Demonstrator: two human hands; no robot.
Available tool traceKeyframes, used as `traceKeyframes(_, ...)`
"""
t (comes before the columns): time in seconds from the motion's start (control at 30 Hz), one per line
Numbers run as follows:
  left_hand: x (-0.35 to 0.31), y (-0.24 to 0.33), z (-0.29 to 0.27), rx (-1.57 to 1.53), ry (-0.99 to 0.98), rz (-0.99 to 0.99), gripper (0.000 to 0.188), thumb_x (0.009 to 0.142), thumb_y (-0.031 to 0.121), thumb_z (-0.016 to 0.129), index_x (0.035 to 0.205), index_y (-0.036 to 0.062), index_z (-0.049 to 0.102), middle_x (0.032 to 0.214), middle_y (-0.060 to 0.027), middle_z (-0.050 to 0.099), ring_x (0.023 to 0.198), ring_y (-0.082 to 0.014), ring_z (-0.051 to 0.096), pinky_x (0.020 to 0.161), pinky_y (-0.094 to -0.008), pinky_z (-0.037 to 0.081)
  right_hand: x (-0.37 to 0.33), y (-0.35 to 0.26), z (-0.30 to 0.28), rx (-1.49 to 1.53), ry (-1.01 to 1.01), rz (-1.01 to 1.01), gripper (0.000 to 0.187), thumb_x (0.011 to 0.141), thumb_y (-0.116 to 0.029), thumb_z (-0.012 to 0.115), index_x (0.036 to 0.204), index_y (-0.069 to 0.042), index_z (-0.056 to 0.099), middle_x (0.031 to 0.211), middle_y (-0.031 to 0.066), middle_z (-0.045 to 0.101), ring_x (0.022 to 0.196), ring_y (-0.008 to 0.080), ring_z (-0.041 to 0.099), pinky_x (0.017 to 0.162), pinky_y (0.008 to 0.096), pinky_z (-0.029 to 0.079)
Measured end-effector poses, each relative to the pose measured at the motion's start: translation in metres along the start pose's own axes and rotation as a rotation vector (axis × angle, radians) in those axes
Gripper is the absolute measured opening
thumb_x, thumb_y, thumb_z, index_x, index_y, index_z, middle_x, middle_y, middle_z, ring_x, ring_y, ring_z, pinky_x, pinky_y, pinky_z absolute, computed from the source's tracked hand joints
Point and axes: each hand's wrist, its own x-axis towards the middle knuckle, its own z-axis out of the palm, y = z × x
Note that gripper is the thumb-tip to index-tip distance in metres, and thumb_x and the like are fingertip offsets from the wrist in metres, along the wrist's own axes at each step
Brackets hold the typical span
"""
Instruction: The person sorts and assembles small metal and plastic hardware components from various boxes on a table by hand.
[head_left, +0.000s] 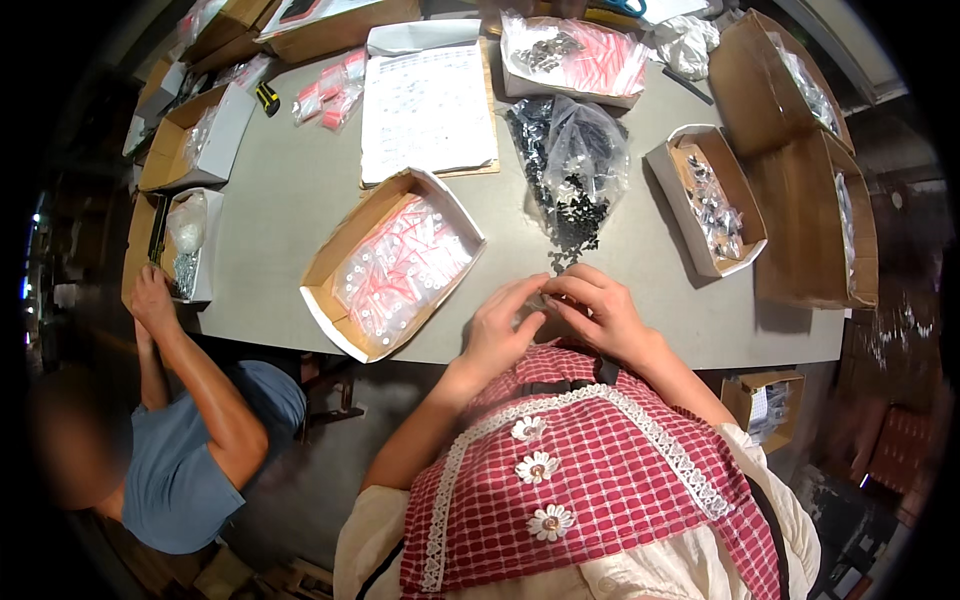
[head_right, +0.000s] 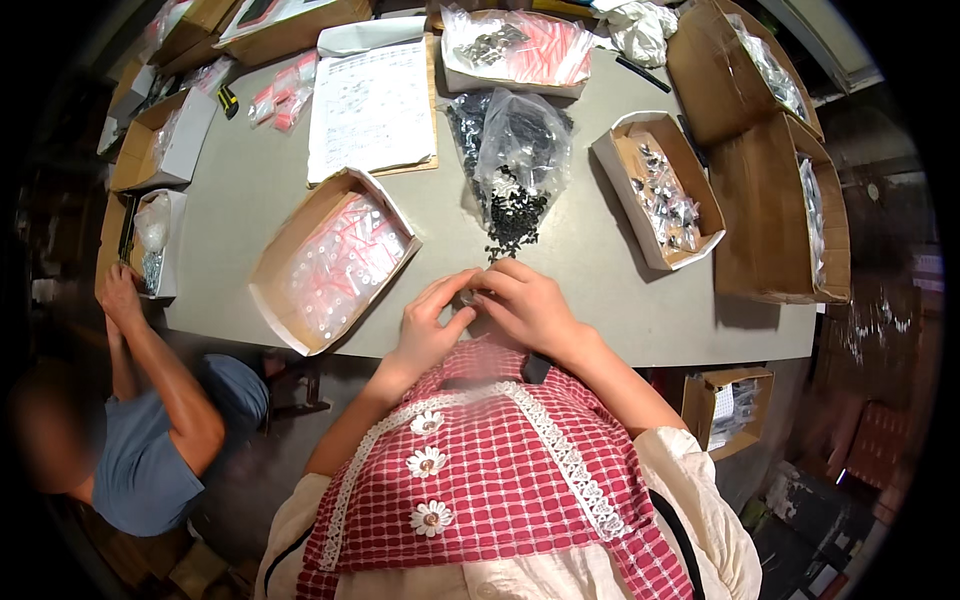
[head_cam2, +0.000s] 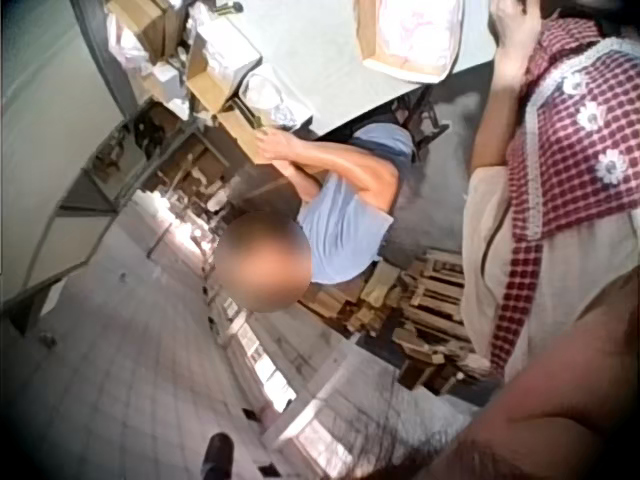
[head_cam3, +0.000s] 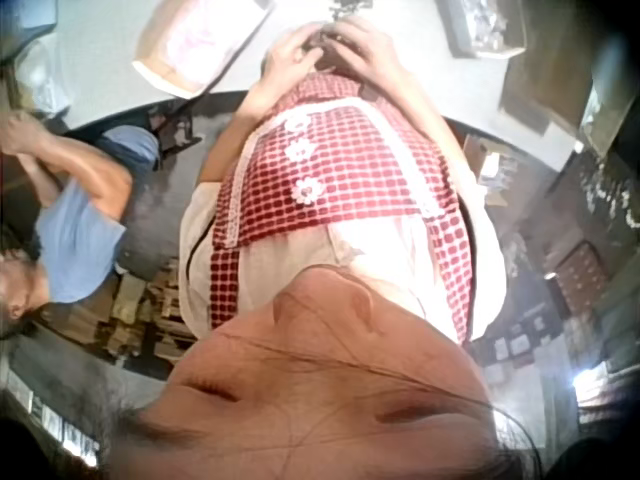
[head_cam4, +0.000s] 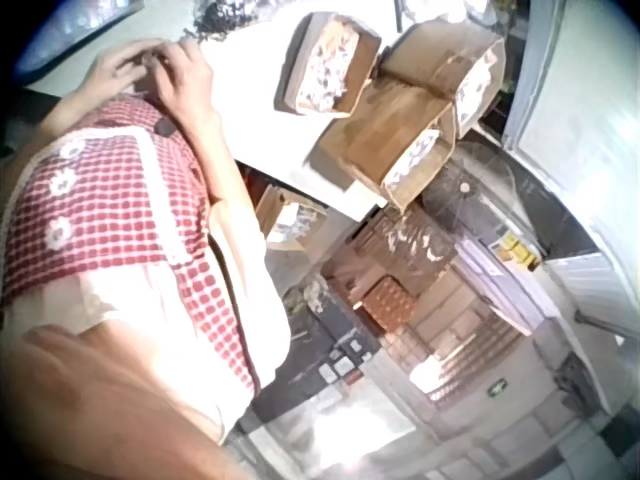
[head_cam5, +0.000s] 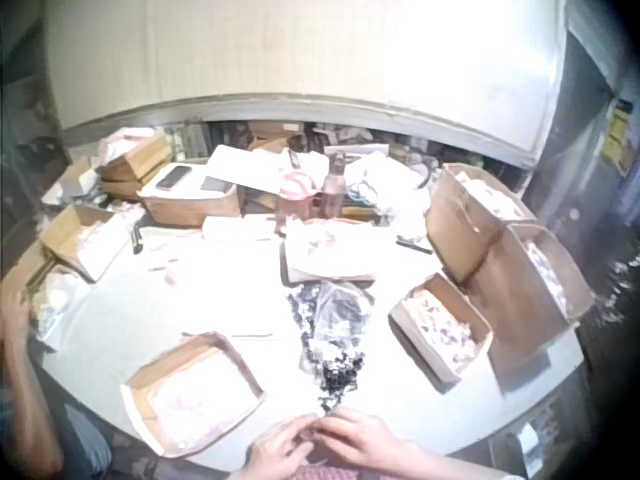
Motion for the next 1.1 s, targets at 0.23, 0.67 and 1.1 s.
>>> traceKeyframes(0.23, -0.004, 0.001, 0.003, -0.043, 0.052, -0.128, 0.041, 0.084, 0.006, 0.072, 0.125, 0.0044, 0.064, 0.117, -0.0120, 0.069, 0.102, -0.0214, 0.067, 0.088, -0.0314, 0.052, -0.005, 0.031, -0.007, -0.108, 0.127, 0.302, 0.020, 0.082, -0.009, 0.066, 0.101, -0.003, 0.066, 0.097, 0.0157, 0.067, 0.079, 0.0347, 0.067, 0.071, 0.0400, 0.055)
traceKeyframes(0.67, -0.008, -0.010, 0.006, -0.014, 0.105, -0.153, 0.037, 0.085, 0.006, 0.072, 0.121, 0.0052, 0.066, 0.115, -0.0101, 0.071, 0.099, -0.0193, 0.069, 0.086, -0.0305, 0.053, -0.009, 0.056, 0.005, -0.396, -0.006, 0.279, 0.026, 0.083, -0.020, 0.069, 0.096, -0.001, 0.057, 0.092, 0.0190, 0.061, 0.080, 0.0412, 0.063, 0.070, 0.0480, 0.051)
traceKeyframes(1.1, -0.007, -0.006, 0.005, 0.024, 0.082, -0.075, 0.039, 0.083, 0.004, 0.071, 0.122, 0.0047, 0.065, 0.113, -0.0129, 0.069, 0.100, -0.0237, 0.068, 0.086, -0.0326, 0.053, 0.001, 0.009, -0.010, -0.008, -0.037, 0.214, 0.023, 0.081, -0.017, 0.071, 0.098, -0.003, 0.065, 0.089, 0.0138, 0.065, 0.077, 0.0311, 0.066, 0.070, 0.0371, 0.054)
